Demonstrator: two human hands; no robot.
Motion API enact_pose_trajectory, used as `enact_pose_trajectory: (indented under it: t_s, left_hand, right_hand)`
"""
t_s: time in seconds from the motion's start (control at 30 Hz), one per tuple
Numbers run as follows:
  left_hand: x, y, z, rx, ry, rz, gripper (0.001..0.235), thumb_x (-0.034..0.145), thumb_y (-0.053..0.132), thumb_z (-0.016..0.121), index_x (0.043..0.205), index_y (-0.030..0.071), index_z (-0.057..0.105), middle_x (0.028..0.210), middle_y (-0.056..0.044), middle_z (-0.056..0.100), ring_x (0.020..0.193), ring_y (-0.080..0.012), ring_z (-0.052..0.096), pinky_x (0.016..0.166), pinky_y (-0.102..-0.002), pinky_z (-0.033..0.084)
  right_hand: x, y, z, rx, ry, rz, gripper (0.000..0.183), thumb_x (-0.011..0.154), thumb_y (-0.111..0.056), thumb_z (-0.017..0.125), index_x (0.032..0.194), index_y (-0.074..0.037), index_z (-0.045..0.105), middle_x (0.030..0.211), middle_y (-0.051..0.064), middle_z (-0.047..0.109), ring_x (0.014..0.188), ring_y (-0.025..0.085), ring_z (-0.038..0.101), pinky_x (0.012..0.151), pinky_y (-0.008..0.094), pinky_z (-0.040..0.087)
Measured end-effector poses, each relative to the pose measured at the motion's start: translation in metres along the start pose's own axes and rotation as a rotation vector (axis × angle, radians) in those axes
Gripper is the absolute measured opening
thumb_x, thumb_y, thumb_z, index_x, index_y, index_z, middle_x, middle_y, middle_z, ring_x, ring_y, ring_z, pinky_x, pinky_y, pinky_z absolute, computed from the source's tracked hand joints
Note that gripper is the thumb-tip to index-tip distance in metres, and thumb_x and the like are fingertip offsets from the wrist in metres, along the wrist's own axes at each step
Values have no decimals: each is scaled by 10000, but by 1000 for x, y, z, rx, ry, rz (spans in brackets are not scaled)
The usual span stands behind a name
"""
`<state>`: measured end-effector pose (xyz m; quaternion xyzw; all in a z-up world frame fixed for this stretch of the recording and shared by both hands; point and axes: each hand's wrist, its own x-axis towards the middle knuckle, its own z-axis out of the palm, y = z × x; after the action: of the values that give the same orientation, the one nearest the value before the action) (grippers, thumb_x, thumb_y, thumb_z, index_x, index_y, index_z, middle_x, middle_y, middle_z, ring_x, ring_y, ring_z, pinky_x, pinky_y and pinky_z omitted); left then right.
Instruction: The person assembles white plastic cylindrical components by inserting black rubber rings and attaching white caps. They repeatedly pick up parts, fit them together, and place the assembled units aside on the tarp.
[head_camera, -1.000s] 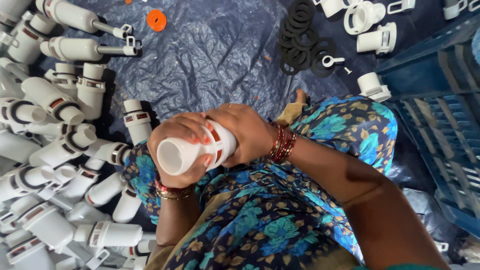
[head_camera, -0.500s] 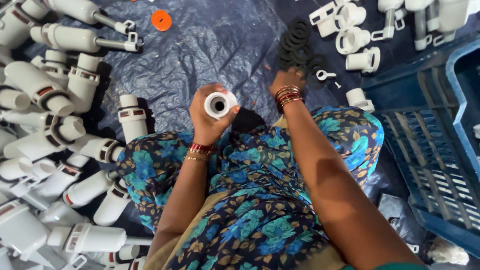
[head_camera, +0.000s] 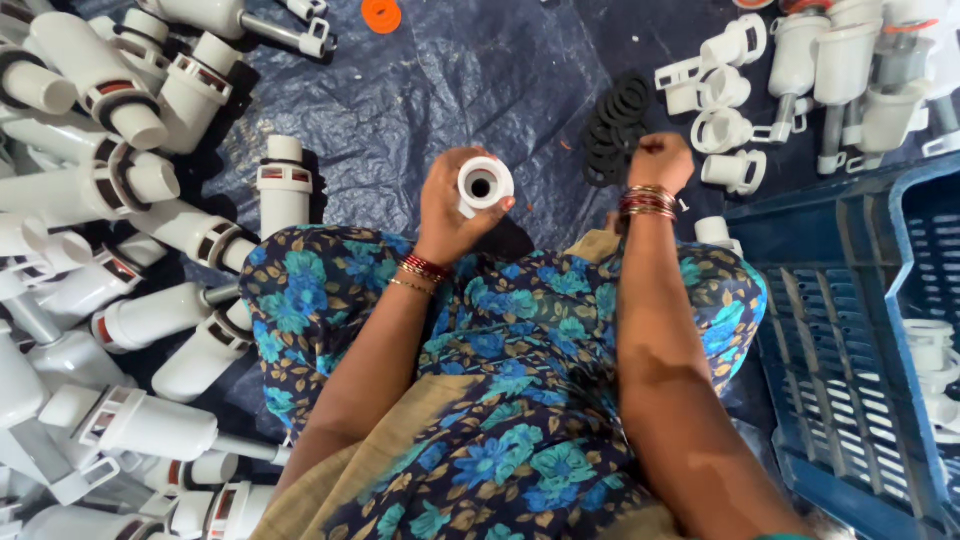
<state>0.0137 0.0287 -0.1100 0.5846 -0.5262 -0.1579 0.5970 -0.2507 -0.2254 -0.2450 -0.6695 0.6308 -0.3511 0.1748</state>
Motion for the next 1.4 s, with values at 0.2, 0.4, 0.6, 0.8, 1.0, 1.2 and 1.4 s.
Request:
enact_pose_trajectory:
  t_s: [0.2,0.4,0.6,0.8,1.0,1.2,1.4]
  left_hand:
    - [4,-5,2,24,-1,11,716,728,506,870,1216,41,626,1240,-133,638,1169,-325,630,1014,-417,499]
    - [5,-10,10,-158,-40,42,832,950,754,436,1328,25,570,1311,-149,619,1241,-343,597,1094,-436,449]
    - [6,-2,10,-74,37,-78,711,1056,625,397,1365,6,560,1290,-186,646,1231,-375,619,1069,-456,463]
    - [14,6,10,-97,37,63,542,1144,467,392,1463,38,482,1394,-208,599,1269,-400,615,1068,-462,496]
    - [18,-4,8,-3,-34,60,496,1137,451,373,1452,95,515,1386,-171,631,1227,-376,652,1038,-452,523]
    - [20,-4,10,4,-20,9,482,1121,439,393,1439,102,525,1501,-217,535,1309,-421,616,1086,-453,519]
    - [15,8,4,4,39,46,631,983,435,640,1455,39,501,1547,-231,476,1387,-435,526,1127,-500,451]
  right_hand:
    - [-40,-127,-77,1278,-660,299,328,931,113,640,1199,-75,630,1056,108,704,895,185,694,721,287,563]
    - [-101,-227,-114,602,-754,-359,367,966,85,661,1318,-21,672,1217,100,616,953,148,623,810,258,537]
    - [-107,-238,-106,600,-758,-539,437,1037,-154,643,1449,-31,563,1398,128,508,1238,216,531,1023,326,485]
    - [-108,-226,-83,415,-626,-708,568,1107,-394,527,1549,-47,448,1573,180,452,1482,339,398,1256,447,299]
    - [-98,-209,-69,524,-766,-605,661,1087,-435,565,1581,-47,360,1574,166,420,1494,315,396,1273,441,294]
    - [-93,-187,-49,617,-874,-387,690,1043,-439,625,1545,-44,364,1500,145,455,1418,277,449,1211,397,354]
    - [-90,-176,-50,560,-870,-549,688,1094,-505,491,1578,-38,350,1594,164,397,1506,304,383,1271,408,284]
